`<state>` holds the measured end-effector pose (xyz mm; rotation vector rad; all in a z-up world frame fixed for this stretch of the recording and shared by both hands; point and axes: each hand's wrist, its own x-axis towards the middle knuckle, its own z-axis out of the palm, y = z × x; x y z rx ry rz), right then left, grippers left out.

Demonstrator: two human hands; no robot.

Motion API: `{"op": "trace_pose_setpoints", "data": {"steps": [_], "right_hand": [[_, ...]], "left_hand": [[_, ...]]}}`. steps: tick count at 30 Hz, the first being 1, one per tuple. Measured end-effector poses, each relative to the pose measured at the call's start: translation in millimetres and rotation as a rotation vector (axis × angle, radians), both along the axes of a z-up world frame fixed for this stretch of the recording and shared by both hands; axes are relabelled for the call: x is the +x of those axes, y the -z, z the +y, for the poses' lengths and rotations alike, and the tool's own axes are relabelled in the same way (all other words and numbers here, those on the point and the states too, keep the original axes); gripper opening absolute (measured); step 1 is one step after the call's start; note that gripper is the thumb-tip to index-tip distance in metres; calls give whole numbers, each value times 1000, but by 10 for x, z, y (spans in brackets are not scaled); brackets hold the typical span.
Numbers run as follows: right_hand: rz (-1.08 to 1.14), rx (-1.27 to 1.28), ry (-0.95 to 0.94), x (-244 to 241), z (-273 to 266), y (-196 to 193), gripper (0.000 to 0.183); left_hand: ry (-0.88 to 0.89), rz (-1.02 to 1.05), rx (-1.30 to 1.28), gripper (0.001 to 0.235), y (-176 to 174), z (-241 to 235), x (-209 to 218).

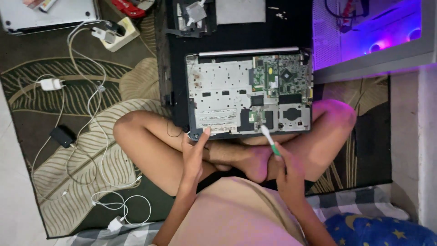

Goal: The person sits cross-legged on the floor and cleans the internal components of a disassembled laptop. They use a toothbrush to scrub the motherboard and a small metal heatsink, then use a screwdriver to remove and reattach screws on the chassis.

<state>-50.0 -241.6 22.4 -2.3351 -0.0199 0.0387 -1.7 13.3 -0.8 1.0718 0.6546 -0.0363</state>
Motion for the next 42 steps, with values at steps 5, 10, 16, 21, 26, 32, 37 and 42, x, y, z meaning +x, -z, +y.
{"op": "trace_pose_setpoints", "data": {"steps": [5, 10, 16, 21, 26, 32, 37, 42], "right_hand": [[-120, -92, 16, 102, -151, 143, 39], [8, 33, -38, 257, -81, -4, 50], [10, -56, -103, 272, -101, -15, 49], [-31, -38, -115, 381, -33, -89, 39], [-57, -101, -84, 629, -28, -158, 49], [-53, -302, -95, 743, -69, -141, 52], [-71, -307, -146, 748, 43, -276, 63], [26, -162, -92, 935, 249, -468, 38]], "left_hand": [[-86, 187, 138, 33, -22, -130, 12], [-106, 195, 143, 32, -84, -151, 46], [-105, 193, 145, 30, -135, -157, 78], [-109, 188, 152, 28, -127, -156, 84], [-92, 171, 143, 33, -228, -155, 120], [-80, 166, 123, 37, -57, -141, 70], [-88, 188, 123, 37, 17, -135, -8], [-100, 202, 42, 21, -50, -163, -18]]}}
